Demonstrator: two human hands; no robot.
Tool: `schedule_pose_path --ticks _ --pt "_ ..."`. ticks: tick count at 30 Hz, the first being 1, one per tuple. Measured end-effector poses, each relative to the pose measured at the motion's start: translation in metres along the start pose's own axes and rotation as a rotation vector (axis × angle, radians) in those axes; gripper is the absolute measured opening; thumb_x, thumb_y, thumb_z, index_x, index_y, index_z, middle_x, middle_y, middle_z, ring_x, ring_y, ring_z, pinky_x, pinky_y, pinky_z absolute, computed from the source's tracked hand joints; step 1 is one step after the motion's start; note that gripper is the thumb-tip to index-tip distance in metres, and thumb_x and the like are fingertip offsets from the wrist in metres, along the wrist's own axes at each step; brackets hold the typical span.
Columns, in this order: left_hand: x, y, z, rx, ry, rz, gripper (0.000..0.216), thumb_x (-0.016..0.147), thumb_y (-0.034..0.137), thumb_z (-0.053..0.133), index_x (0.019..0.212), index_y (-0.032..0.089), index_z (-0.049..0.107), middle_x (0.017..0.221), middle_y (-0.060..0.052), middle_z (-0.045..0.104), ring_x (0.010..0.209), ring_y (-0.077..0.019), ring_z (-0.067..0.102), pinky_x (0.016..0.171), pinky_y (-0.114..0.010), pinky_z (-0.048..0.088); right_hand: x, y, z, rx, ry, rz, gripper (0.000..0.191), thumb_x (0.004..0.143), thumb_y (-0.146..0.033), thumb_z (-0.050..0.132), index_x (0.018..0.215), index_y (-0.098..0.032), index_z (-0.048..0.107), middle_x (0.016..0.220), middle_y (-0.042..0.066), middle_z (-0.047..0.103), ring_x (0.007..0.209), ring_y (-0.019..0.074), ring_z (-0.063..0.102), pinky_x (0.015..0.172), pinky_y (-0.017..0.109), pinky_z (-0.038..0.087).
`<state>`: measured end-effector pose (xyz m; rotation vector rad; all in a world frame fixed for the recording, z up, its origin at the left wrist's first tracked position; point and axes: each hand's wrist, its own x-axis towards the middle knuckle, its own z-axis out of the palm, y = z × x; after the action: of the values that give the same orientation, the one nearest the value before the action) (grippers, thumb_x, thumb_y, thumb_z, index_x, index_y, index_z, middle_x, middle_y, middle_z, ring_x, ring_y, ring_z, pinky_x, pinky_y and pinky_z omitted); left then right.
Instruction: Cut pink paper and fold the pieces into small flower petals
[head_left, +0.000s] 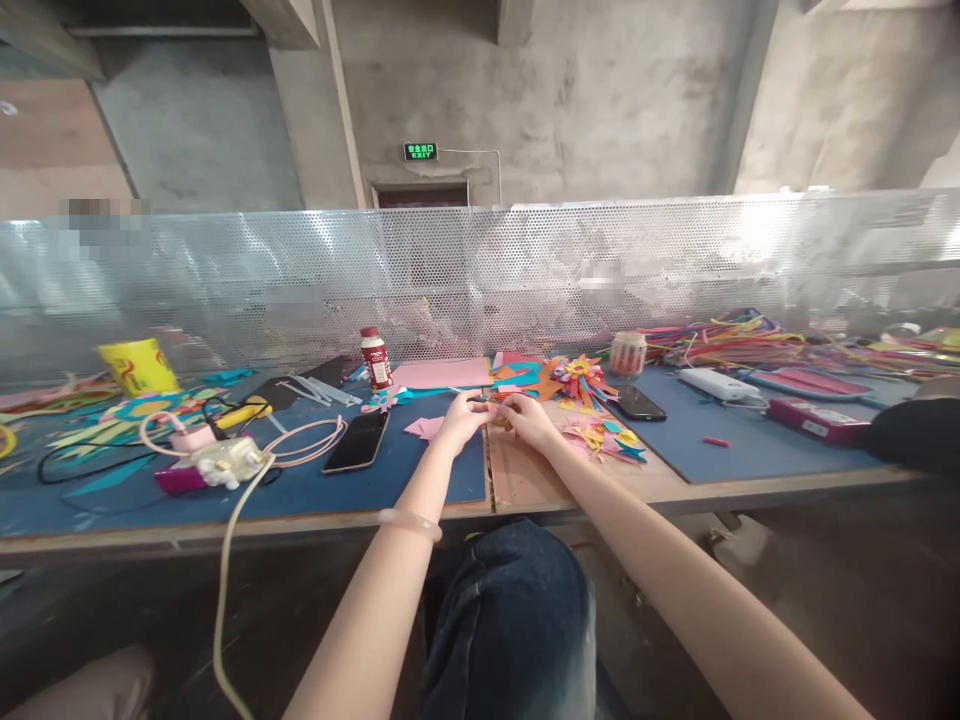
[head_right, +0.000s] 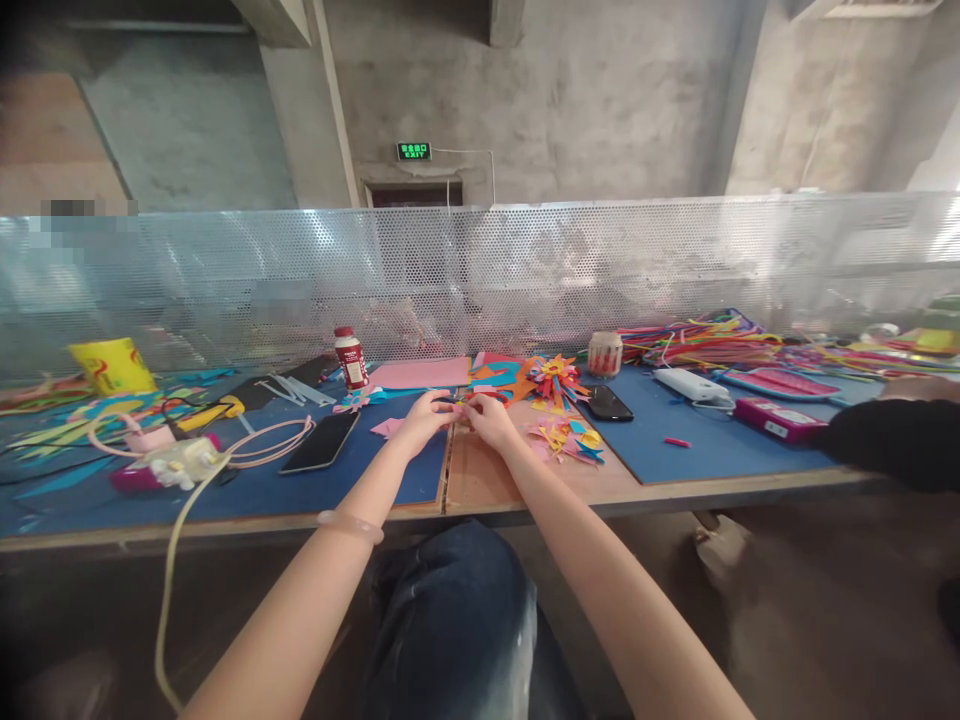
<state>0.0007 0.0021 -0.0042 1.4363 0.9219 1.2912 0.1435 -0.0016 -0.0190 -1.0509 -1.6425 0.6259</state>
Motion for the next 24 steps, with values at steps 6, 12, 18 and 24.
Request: schedule_pose_path --ticks 6,12,18,24 --pt "-0.001 0.002 0.001 -0.016 0.007 0.001 0.057 0.053 0.013 0.076 0.103 0.013 0.048 0.075 -0.004 0.062 0.066 -0.0139 0.06 0.063 -0.027 0.045 0.003 0.0 -0.001 0.091 -0.02 0.043 0.019 0.074 -0.031 0.045 0.066 -0.016 0.052 0.058 -0.001 0.054 0.044 0.0098 0.051 0.034 0.018 0.039" --pt "0.0 0.002 0.0 0.01 0.007 0.011 0.058 0.054 0.018 0.076 0.104 0.012 0.05 0.075 -0.005 0.064 0.065 -0.0139 0.06 0.062 -0.027 0.045 0.001 -0.006 -0.004 0.15 -0.017 0.068 0.017 0.071 -0.03 0.048 0.067 -0.015 0.054 0.06 0.0 0.054 0.047 0.0099 0.051 0.032 0.017 0.04" --pt "0.0 0.001 -0.001 0.02 -0.01 0.025 0.056 0.055 0.017 0.076 0.104 0.013 0.05 0.077 -0.006 0.064 0.065 -0.0136 0.059 0.059 -0.025 0.044 0.0 -0.01 -0.005 0.204 -0.017 0.084 0.018 0.067 -0.031 0.05 0.066 -0.015 0.056 0.058 -0.001 0.05 0.047 0.0092 0.048 0.032 0.017 0.039" --pt "0.0 0.001 -0.001 0.024 -0.018 0.034 0.054 0.055 0.018 0.075 0.104 0.012 0.051 0.077 -0.006 0.065 0.066 -0.0147 0.06 0.061 -0.027 0.045 0.0 -0.01 -0.006 0.221 -0.017 0.081 0.017 0.067 -0.03 0.05 0.065 -0.014 0.056 0.059 0.0 0.05 0.05 0.0096 0.05 0.034 0.016 0.04"
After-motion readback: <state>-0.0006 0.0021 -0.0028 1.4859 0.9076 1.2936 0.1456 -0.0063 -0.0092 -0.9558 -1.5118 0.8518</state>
